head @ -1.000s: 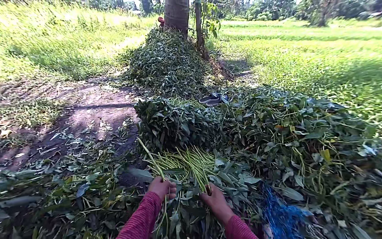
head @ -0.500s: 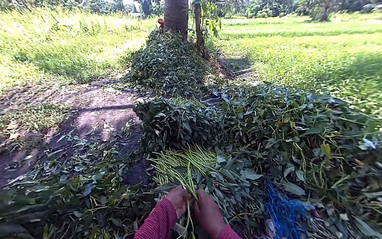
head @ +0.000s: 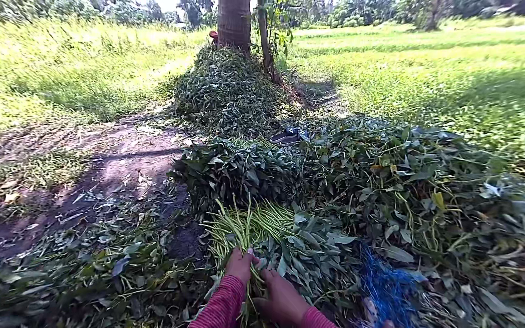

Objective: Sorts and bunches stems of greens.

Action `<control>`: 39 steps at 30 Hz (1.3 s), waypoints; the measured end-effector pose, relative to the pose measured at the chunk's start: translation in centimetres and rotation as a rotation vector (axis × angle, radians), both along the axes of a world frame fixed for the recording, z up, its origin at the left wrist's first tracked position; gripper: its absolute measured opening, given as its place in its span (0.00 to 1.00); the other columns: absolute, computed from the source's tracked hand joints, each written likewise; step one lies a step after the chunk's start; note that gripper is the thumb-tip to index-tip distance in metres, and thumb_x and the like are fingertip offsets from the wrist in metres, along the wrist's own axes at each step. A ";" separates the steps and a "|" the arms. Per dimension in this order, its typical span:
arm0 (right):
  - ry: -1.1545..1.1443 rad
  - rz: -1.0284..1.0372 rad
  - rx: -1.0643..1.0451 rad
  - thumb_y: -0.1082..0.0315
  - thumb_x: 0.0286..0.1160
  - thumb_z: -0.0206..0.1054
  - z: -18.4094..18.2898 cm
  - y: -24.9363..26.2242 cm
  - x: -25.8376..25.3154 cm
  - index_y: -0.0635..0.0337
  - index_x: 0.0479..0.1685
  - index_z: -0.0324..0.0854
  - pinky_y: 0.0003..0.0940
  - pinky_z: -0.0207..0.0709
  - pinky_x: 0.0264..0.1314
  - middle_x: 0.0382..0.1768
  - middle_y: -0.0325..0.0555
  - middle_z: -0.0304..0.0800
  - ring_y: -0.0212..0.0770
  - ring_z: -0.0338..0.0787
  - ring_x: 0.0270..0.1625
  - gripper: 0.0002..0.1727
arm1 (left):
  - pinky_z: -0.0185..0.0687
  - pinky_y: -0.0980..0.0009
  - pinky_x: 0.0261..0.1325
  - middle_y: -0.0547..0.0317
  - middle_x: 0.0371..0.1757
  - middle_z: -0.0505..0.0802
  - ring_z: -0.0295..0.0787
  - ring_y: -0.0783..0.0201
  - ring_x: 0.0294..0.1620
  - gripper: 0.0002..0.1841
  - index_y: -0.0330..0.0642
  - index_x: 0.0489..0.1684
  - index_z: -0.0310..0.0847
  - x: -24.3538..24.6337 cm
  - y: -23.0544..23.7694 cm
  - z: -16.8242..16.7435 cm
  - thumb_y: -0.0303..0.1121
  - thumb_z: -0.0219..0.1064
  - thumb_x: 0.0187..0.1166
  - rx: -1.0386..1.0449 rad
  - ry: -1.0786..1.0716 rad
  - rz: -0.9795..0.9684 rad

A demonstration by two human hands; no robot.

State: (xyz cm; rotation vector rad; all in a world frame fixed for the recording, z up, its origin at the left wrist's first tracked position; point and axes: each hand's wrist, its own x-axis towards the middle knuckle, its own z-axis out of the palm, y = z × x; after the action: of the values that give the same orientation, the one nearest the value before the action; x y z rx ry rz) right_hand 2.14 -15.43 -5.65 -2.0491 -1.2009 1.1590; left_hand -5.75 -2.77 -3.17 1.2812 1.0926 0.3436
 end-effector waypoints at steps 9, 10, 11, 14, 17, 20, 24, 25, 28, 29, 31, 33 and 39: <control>0.165 -0.376 0.468 0.55 0.81 0.69 3.0 0.3 5.0 0.60 0.78 0.73 0.37 0.92 0.50 0.57 0.47 0.89 0.38 0.94 0.44 0.29 | 0.73 0.51 0.80 0.33 0.78 0.78 0.79 0.43 0.77 0.26 0.31 0.84 0.59 0.3 -2.9 3.2 0.35 0.54 0.92 0.526 0.356 -0.507; 0.182 -0.395 0.516 0.59 0.82 0.68 2.6 0.2 4.9 0.62 0.74 0.76 0.36 0.91 0.49 0.54 0.47 0.91 0.38 0.94 0.43 0.26 | 0.74 0.52 0.80 0.34 0.78 0.78 0.80 0.45 0.77 0.25 0.32 0.84 0.60 0.5 -3.6 3.4 0.35 0.54 0.91 0.538 0.331 -0.553; 0.183 -0.427 0.576 0.62 0.81 0.68 2.2 0.1 4.8 0.64 0.67 0.80 0.35 0.90 0.47 0.48 0.47 0.92 0.37 0.93 0.41 0.20 | 0.74 0.52 0.80 0.34 0.77 0.78 0.80 0.45 0.77 0.25 0.32 0.83 0.61 0.6 -4.0 3.4 0.35 0.54 0.91 0.548 0.314 -0.589; 0.173 -0.447 0.684 0.67 0.84 0.64 1.5 -0.2 4.7 0.64 0.51 0.86 0.32 0.91 0.42 0.40 0.45 0.92 0.35 0.92 0.36 0.10 | 0.74 0.50 0.79 0.35 0.76 0.79 0.81 0.46 0.75 0.27 0.33 0.83 0.63 0.1 -3.7 3.2 0.40 0.55 0.90 0.530 0.254 -0.619; 0.161 -0.396 0.624 0.66 0.87 0.61 1.9 -0.5 5.2 0.65 0.55 0.85 0.33 0.91 0.46 0.45 0.47 0.92 0.36 0.93 0.39 0.12 | 0.81 0.62 0.47 0.50 0.53 0.88 0.84 0.62 0.40 0.26 0.37 0.76 0.73 -0.7 -2.9 2.9 0.45 0.43 0.92 0.337 0.086 -0.482; -0.021 -0.350 0.565 0.65 0.84 0.60 2.3 -0.4 5.1 0.65 0.55 0.86 0.35 0.89 0.52 0.48 0.49 0.91 0.37 0.92 0.43 0.15 | 0.74 0.73 0.25 0.59 0.40 0.90 0.75 0.71 0.20 0.26 0.38 0.77 0.72 -1.1 -2.2 3.9 0.42 0.36 0.96 0.089 0.031 -0.427; -0.100 -0.458 0.458 0.62 0.74 0.63 2.0 0.1 4.1 0.60 0.43 0.88 0.38 0.82 0.47 0.36 0.44 0.88 0.38 0.87 0.39 0.12 | 0.78 0.69 0.32 0.56 0.46 0.90 0.79 0.68 0.25 0.25 0.43 0.85 0.67 -1.3 -1.6 3.4 0.43 0.45 0.95 0.083 0.137 -0.607; 0.004 -0.516 0.438 0.64 0.72 0.62 1.6 0.4 4.1 0.60 0.40 0.86 0.38 0.79 0.43 0.32 0.42 0.85 0.36 0.84 0.35 0.11 | 0.79 0.67 0.34 0.55 0.45 0.88 0.80 0.66 0.27 0.25 0.42 0.85 0.67 -1.4 -1.5 3.2 0.44 0.47 0.95 0.102 0.160 -0.660; 0.473 -0.736 0.473 0.69 0.81 0.59 0.8 0.9 5.3 0.63 0.39 0.79 0.28 0.71 0.23 0.20 0.37 0.74 0.31 0.74 0.19 0.08 | 0.81 0.63 0.37 0.53 0.42 0.86 0.81 0.63 0.28 0.23 0.39 0.79 0.70 -1.8 -0.9 2.9 0.42 0.48 0.95 0.117 0.215 -0.684; 0.533 -0.771 0.449 0.68 0.84 0.57 0.9 0.9 6.3 0.63 0.42 0.79 0.28 0.73 0.22 0.20 0.37 0.74 0.31 0.75 0.18 0.08 | 0.83 0.61 0.38 0.52 0.41 0.86 0.82 0.61 0.29 0.21 0.36 0.76 0.72 -2.1 -0.5 3.0 0.41 0.49 0.95 0.107 0.220 -0.626; 0.382 -0.667 0.251 0.65 0.86 0.55 0.7 0.3 9.6 0.64 0.43 0.79 0.32 0.77 0.26 0.21 0.41 0.77 0.35 0.79 0.20 0.12 | 0.90 0.60 0.38 0.52 0.38 0.84 0.86 0.61 0.29 0.18 0.34 0.69 0.72 -3.0 1.0 3.9 0.38 0.50 0.95 0.062 0.170 -0.434; 0.083 -0.378 -0.088 0.51 0.90 0.54 0.5 0.2 13.2 0.65 0.52 0.84 0.46 0.85 0.47 0.38 0.52 0.90 0.45 0.91 0.38 0.24 | 0.93 0.57 0.36 0.52 0.36 0.85 0.90 0.58 0.29 0.16 0.34 0.70 0.71 -4.2 3.1 5.0 0.36 0.52 0.94 0.007 0.040 -0.208; -0.380 -0.213 0.036 0.56 0.89 0.56 1.0 7.1 13.6 0.63 0.71 0.81 0.53 0.71 0.81 0.69 0.59 0.84 0.55 0.81 0.75 0.24 | 0.78 0.73 0.16 0.57 0.30 0.82 0.77 0.67 0.15 0.14 0.38 0.67 0.70 -4.7 6.2 5.8 0.37 0.54 0.93 0.031 -0.066 -0.042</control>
State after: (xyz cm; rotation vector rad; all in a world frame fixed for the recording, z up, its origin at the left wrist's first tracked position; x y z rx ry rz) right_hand 15.76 -8.30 -4.62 -2.3710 -1.1213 0.6631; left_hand -10.44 3.41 2.64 1.3099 1.0068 0.3698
